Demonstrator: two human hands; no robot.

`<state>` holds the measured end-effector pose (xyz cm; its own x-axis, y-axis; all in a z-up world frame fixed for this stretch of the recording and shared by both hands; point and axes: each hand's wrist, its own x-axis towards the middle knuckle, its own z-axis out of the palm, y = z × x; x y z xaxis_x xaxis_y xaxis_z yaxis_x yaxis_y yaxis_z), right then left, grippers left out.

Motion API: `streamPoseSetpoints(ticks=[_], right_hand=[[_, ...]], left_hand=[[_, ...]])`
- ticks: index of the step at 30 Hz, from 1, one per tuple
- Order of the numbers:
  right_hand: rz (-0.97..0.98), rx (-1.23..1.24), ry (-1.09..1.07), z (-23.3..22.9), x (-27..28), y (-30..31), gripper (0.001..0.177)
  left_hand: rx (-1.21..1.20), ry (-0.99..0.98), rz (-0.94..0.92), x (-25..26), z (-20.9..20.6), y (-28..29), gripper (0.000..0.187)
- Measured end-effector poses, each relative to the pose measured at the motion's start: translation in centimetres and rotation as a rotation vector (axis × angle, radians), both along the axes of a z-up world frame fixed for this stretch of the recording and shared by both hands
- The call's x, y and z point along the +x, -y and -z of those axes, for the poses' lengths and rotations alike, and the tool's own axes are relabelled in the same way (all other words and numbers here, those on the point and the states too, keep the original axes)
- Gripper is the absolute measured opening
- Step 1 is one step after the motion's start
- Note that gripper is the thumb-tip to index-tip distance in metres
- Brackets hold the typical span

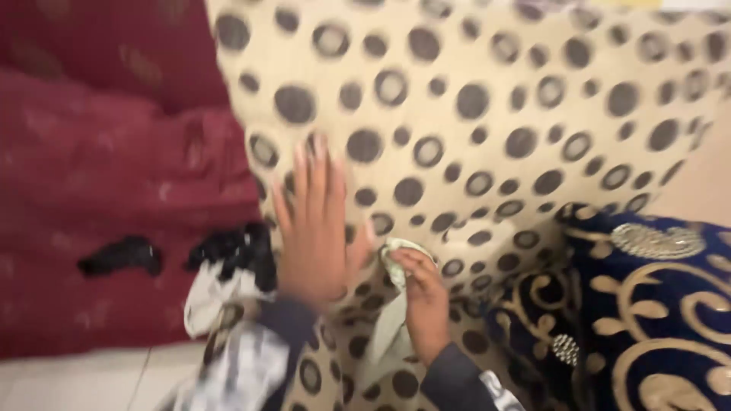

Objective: The person wipes the backrest and seat of a polka-dotted armchair using a light-colored cloth. They then clean a blue pillow and a decorative dark blue pillow with gold patterns, wiping both sides of each pillow before returning them to the chair.

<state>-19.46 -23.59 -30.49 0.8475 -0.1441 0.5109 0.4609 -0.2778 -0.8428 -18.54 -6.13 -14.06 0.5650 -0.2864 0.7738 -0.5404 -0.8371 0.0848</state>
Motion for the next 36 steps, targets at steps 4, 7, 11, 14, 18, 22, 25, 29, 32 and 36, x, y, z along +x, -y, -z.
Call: streamPoseSetpoints(ticks=[4,7,11,14,18,22,25,29,32,36], right_hand=[[-0.185,0.617,-0.129,-10.0,-2.8,2.2,0.055],[-0.59,0.737,-0.417,-16.9,-2.4,6.7,0.08],[0.218,-0.151,-0.134,-20.4,1.1,16.8,0.075],[0.713,-0.729,-0.033,-17.9,2.8,25.4,0.073],[0.658,-1.097,0.008,-13.2,2.8,29.1,0.09],[0.662,-1.034,-0.01,-12.4,2.1,27.3,0.09],[0.734,-1.01,-0.029,-12.7,2.1,26.7,0.087],[0.531,-1.24,-0.564,-13.7,2.2,27.9,0.076],[0.939,-1.255,0.025,-10.3,4.7,29.0,0.084],[0.679,-0.995,0.008,-10.5,3.2,28.8,0.094]], left_hand=[[0.067,-0.28,0.413,-4.8,2.6,2.8,0.095],[-0.076,-0.116,0.498,-2.8,1.8,3.7,0.076],[-0.07,-0.003,0.26,3.9,-6.8,1.2,0.061],[-0.127,0.177,0.025,5.7,-14.8,3.1,0.06],[-0.31,-0.159,-0.56,11.3,-14.9,10.4,0.078],[-0.066,-0.232,-0.463,10.7,-12.8,20.2,0.082],[0.204,-0.091,-0.047,11.8,-10.7,23.1,0.065],[0.502,0.467,0.206,11.8,-13.6,21.6,0.062],[0.805,0.628,0.338,8.5,-15.8,18.4,0.06],[0.425,-0.472,0.363,-4.4,-10.9,16.7,0.046]])
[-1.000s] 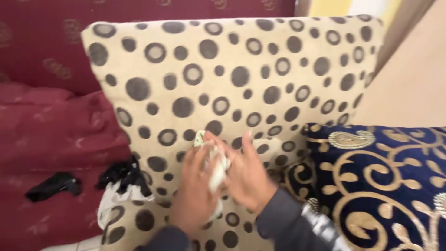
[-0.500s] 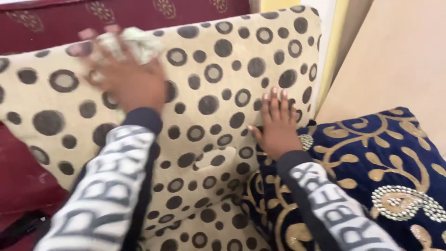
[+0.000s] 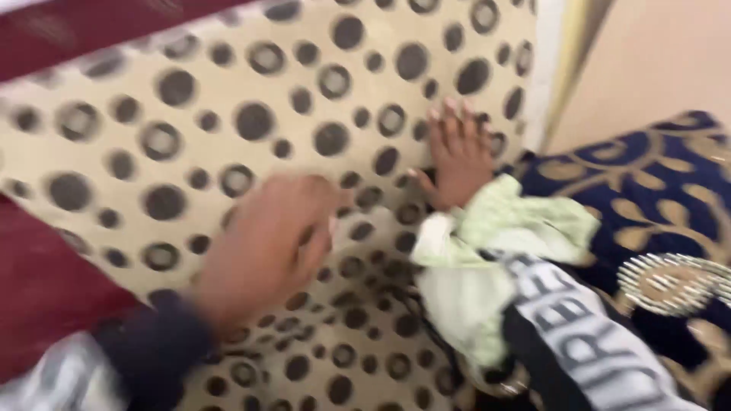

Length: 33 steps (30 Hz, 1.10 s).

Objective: The person wipes the backrest and seat of a polka-dotted armchair using a light-colored cloth. They then clean a blue pillow and a decorative dark blue pillow with gold patterns, wiping both sides of each pillow before returning them to the chair.

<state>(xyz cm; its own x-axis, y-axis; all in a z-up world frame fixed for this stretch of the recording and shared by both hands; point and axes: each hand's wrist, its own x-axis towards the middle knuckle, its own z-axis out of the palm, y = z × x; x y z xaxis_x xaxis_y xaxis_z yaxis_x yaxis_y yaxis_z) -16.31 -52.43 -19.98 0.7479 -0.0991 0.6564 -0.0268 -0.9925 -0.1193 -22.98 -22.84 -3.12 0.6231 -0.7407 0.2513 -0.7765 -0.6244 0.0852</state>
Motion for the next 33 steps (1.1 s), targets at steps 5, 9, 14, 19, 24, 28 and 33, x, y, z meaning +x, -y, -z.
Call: streamPoseSetpoints(ticks=[5,9,14,19,24,28,33], right_hand=[[-0.023,0.023,0.048,-0.2,-1.1,-0.1,0.094],[-0.065,0.045,-0.014,-0.8,-1.8,0.2,0.095],[-0.05,0.072,0.037,-0.5,-0.7,-0.3,0.095],[-0.028,0.066,-0.007,-1.4,-2.2,-0.6,0.091],[-0.064,0.113,0.005,-1.9,-2.3,-1.0,0.087],[-0.063,0.07,-0.014,-1.3,-1.9,-0.2,0.086],[0.121,0.038,-0.383,-1.3,-1.4,-0.7,0.072]], left_hand=[[-0.522,-0.459,-0.048,-10.6,15.9,5.8,0.075],[-0.76,-0.789,-0.253,-7.4,21.6,9.8,0.042],[-0.863,-0.094,-0.339,10.2,11.7,-3.5,0.036],[-1.182,-0.069,-0.065,14.5,-6.2,-5.2,0.056],[0.012,0.325,-0.488,20.8,-8.6,-3.5,0.069],[-0.068,0.481,-0.31,24.7,-3.0,0.1,0.072],[-0.011,0.733,0.539,17.0,3.8,9.7,0.051]])
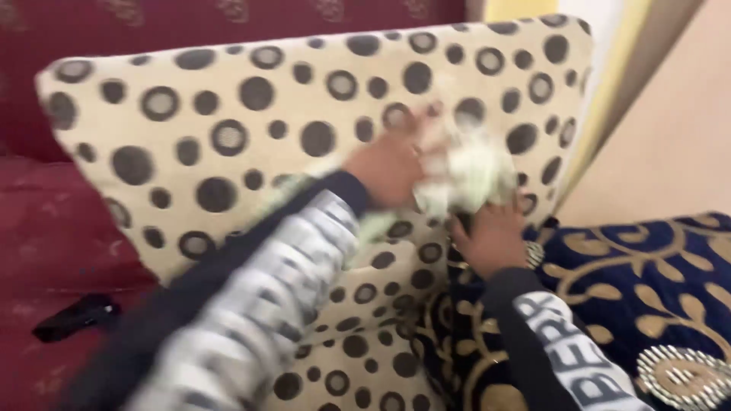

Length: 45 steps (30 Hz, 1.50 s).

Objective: The person wipes the backrest and seat of a polka-dotted armchair using a light-colored cloth. They then clean a blue pillow and a decorative dark blue pillow with gold patterns, wiping both sides of each pillow before returning them to the chair.

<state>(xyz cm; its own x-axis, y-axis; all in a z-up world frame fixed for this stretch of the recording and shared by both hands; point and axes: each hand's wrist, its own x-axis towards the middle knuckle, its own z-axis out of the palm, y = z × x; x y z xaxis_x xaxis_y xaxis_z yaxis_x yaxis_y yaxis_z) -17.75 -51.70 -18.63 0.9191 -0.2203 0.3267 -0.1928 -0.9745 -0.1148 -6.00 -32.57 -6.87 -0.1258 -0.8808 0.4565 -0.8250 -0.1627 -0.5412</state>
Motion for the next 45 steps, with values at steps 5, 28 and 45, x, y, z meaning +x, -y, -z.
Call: streamPoseSetpoints(ticks=[5,28,45], right_hand=[[-0.225,0.022,0.445,0.9,0.3,0.2,0.082],[-0.169,0.035,0.413,0.1,0.0,0.1,0.089],[0.048,0.349,0.451,0.9,0.3,1.5,0.095]], left_hand=[[-0.112,-0.105,-0.326,3.0,-3.3,-3.0,0.049],[-0.308,0.054,-0.627,5.7,-1.2,8.5,0.06],[-0.479,0.041,-0.79,1.0,-1.8,-9.8,0.035]])
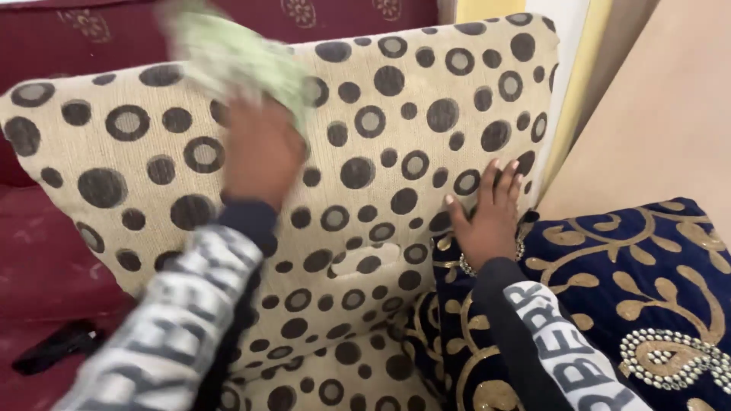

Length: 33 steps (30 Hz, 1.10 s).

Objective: The person wipes the backrest and seat of a polka-dotted armchair using a light-colored cloth. They then clean a blue pillow and a decorative dark blue pillow with gold patterns, wiping both sides of each pillow before returning them to the chair.

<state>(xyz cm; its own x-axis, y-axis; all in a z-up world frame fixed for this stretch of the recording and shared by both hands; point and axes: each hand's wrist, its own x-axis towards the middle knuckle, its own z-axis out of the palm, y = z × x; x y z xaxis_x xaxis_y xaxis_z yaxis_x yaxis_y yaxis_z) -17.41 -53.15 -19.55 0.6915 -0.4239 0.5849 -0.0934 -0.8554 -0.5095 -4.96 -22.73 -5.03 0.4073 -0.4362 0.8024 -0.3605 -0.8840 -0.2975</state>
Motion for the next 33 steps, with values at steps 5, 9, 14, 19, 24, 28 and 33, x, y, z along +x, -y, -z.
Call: streamPoseSetpoints(ticks=[5,9,14,19,24,28,33], right_hand=[[-0.002,-0.024,0.025,0.5,-0.2,-0.2,0.093],[0.017,-0.053,0.065,1.3,0.9,0.7,0.091],[0.022,-0.017,0.053,0.2,0.3,-0.3,0.092],[0.041,-0.065,0.103,1.0,0.5,0.2,0.093],[0.199,-0.23,-0.026,2.8,1.3,0.7,0.08],[0.137,-0.194,-0.25,1.9,0.6,0.1,0.085],[0.006,-0.163,-0.625,0.3,-0.4,-1.4,0.093]], left_hand=[[0.321,-0.806,0.261,-7.9,11.8,0.0,0.06],[1.104,-0.752,0.678,-7.0,19.3,-4.4,0.03],[0.679,-0.747,0.518,-6.7,0.8,5.1,0.056],[0.021,-0.042,0.425,4.7,-4.2,21.5,0.043],[0.257,-0.383,0.67,4.4,2.4,33.2,0.054],[0.844,-0.92,0.436,-2.9,7.6,33.0,0.03],[0.521,-0.772,0.584,4.5,5.4,31.7,0.028]])
